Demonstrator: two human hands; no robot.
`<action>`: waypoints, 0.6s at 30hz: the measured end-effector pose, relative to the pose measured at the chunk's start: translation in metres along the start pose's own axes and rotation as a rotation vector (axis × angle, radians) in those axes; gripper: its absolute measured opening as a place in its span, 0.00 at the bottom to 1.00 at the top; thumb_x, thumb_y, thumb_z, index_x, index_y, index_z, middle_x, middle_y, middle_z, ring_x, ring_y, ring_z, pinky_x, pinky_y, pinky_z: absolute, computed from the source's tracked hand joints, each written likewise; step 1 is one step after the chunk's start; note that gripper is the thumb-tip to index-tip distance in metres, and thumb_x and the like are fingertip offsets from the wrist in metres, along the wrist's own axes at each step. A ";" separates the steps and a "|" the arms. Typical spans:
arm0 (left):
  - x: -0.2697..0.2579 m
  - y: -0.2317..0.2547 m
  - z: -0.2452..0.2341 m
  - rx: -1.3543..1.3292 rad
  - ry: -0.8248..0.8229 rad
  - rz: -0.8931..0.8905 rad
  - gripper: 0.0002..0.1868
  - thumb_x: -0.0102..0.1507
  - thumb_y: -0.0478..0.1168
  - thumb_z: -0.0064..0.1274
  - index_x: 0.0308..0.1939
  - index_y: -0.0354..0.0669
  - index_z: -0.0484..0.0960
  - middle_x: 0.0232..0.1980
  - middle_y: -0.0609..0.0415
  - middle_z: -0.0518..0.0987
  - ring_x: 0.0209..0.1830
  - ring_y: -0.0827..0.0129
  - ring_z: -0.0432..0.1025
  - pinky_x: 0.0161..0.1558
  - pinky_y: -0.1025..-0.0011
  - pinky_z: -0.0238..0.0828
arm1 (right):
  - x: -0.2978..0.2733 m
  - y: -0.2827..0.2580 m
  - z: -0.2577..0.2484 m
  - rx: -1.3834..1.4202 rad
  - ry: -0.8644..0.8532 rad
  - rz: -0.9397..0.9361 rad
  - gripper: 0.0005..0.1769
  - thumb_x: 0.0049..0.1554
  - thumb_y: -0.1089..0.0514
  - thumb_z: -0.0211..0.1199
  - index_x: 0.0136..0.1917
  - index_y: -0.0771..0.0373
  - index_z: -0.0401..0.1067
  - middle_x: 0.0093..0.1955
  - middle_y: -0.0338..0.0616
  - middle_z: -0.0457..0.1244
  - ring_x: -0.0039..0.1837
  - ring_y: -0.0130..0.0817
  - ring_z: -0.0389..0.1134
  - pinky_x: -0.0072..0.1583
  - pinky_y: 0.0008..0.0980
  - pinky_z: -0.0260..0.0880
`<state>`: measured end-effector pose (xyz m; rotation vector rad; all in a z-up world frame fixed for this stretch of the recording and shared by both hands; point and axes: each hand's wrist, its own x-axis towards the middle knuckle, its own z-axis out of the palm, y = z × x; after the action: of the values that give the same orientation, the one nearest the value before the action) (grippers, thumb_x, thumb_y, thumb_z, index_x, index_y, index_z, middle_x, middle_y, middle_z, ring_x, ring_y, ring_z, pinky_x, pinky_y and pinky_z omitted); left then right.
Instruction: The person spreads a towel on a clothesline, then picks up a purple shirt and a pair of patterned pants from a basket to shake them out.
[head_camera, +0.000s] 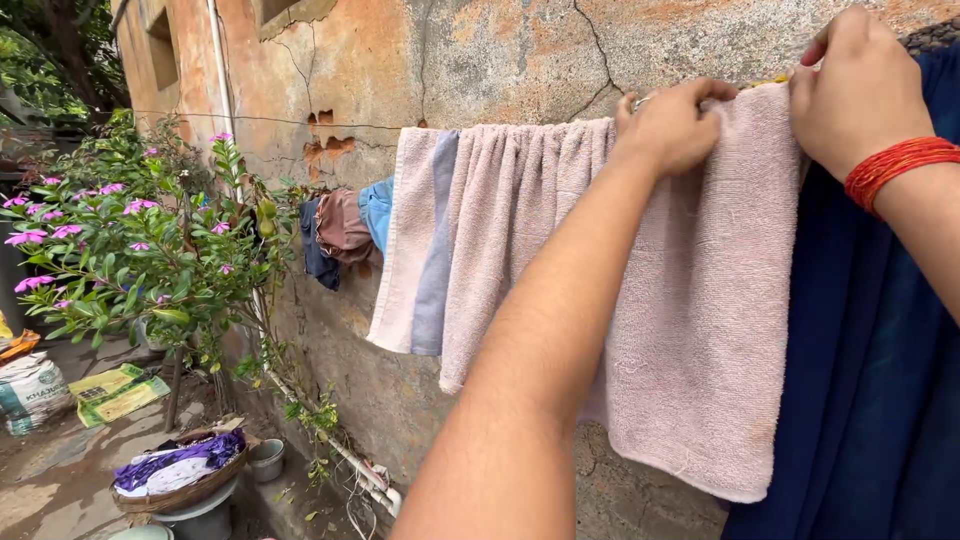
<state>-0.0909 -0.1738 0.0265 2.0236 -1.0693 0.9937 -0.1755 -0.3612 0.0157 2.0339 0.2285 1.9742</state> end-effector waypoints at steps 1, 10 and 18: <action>-0.002 0.009 0.002 -0.006 -0.004 0.004 0.22 0.64 0.42 0.40 0.57 0.72 0.81 0.56 0.69 0.85 0.64 0.73 0.73 0.78 0.43 0.29 | 0.002 -0.004 -0.008 -0.007 -0.003 0.002 0.06 0.66 0.62 0.60 0.51 0.68 0.68 0.54 0.56 0.64 0.58 0.52 0.67 0.63 0.45 0.71; 0.003 0.027 0.019 -0.037 0.077 -0.148 0.20 0.61 0.60 0.53 0.54 0.66 0.84 0.51 0.64 0.87 0.57 0.73 0.78 0.78 0.44 0.36 | 0.012 -0.002 -0.028 -0.006 -0.355 0.471 0.31 0.64 0.44 0.68 0.52 0.80 0.70 0.43 0.69 0.69 0.46 0.59 0.73 0.49 0.48 0.74; 0.014 -0.001 0.017 0.189 0.150 -0.266 0.18 0.65 0.40 0.49 0.59 0.47 0.73 0.49 0.52 0.87 0.53 0.65 0.82 0.80 0.53 0.48 | 0.006 0.015 -0.001 0.280 -0.680 0.686 0.32 0.68 0.38 0.62 0.48 0.73 0.80 0.43 0.51 0.75 0.43 0.36 0.76 0.47 0.34 0.77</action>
<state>-0.0789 -0.1925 0.0295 2.1334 -0.6279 1.1170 -0.1778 -0.3731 0.0266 3.1314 -0.4193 1.4408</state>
